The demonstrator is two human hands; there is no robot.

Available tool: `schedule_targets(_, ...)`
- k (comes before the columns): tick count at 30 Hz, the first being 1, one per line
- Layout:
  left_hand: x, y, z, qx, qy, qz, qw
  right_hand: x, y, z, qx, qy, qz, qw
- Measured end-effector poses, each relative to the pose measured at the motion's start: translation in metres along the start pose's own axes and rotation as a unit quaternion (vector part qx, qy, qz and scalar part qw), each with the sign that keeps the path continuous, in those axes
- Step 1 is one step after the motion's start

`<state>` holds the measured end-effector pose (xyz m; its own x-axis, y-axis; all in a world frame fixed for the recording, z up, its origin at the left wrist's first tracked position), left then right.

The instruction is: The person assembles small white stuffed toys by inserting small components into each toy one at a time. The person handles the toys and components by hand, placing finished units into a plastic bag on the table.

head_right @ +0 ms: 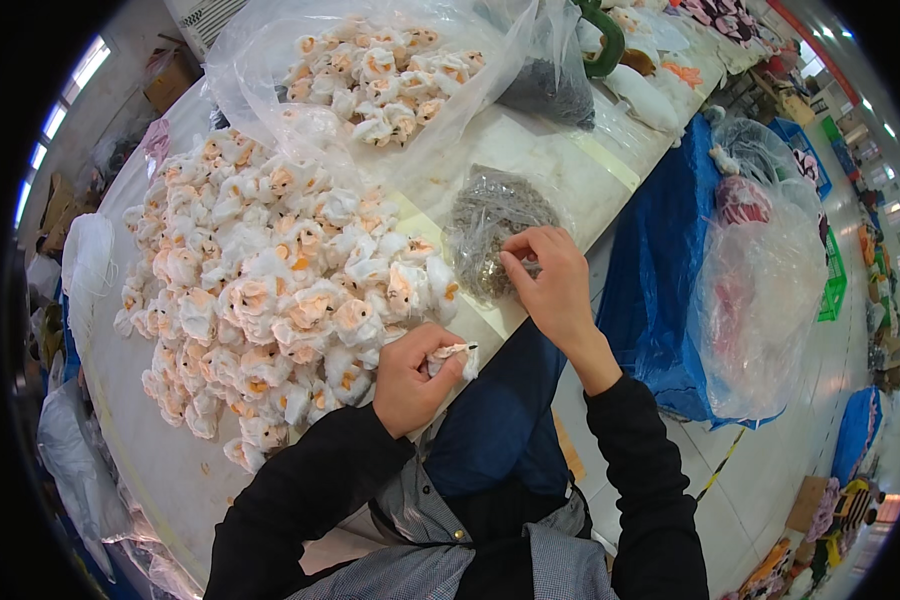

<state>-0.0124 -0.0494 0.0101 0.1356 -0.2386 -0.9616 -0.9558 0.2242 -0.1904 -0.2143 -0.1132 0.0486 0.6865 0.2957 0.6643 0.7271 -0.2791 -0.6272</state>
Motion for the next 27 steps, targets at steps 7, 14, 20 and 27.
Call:
schedule_targets(7, -0.001, 0.0, -0.001, 0.001, 0.014, -0.004, 1.0, -0.007, 0.0, 0.002, -0.013, 0.04, -0.033, 0.999)
schedule_targets(14, -0.004, 0.001, -0.001, 0.014, -0.001, -0.018, 1.0, -0.005, 0.006, 0.015, 0.022, 0.133, -0.135, 0.982)
schedule_targets(20, -0.005, -0.001, 0.0, -0.008, 0.021, -0.008, 1.0, 0.018, 0.018, 0.065, 0.162, 0.257, -0.373, 0.877)
schedule_targets(27, -0.009, -0.002, -0.003, 0.014, 0.006, -0.029, 0.999, 0.023, 0.02, 0.091, 0.183, 0.28, -0.441, 0.833)
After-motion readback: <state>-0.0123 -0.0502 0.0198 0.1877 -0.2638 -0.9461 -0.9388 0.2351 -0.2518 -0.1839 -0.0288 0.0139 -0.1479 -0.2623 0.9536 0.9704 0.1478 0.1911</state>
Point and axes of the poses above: each hand's wrist, its own z-axis away from the middle knuckle, its own y-axis out of the palm, x = y × z, the point moved 7 cm from there along -z, towards the middle knuckle, and after that the axes turned 1 degree about -x, right-handed, at the moved point
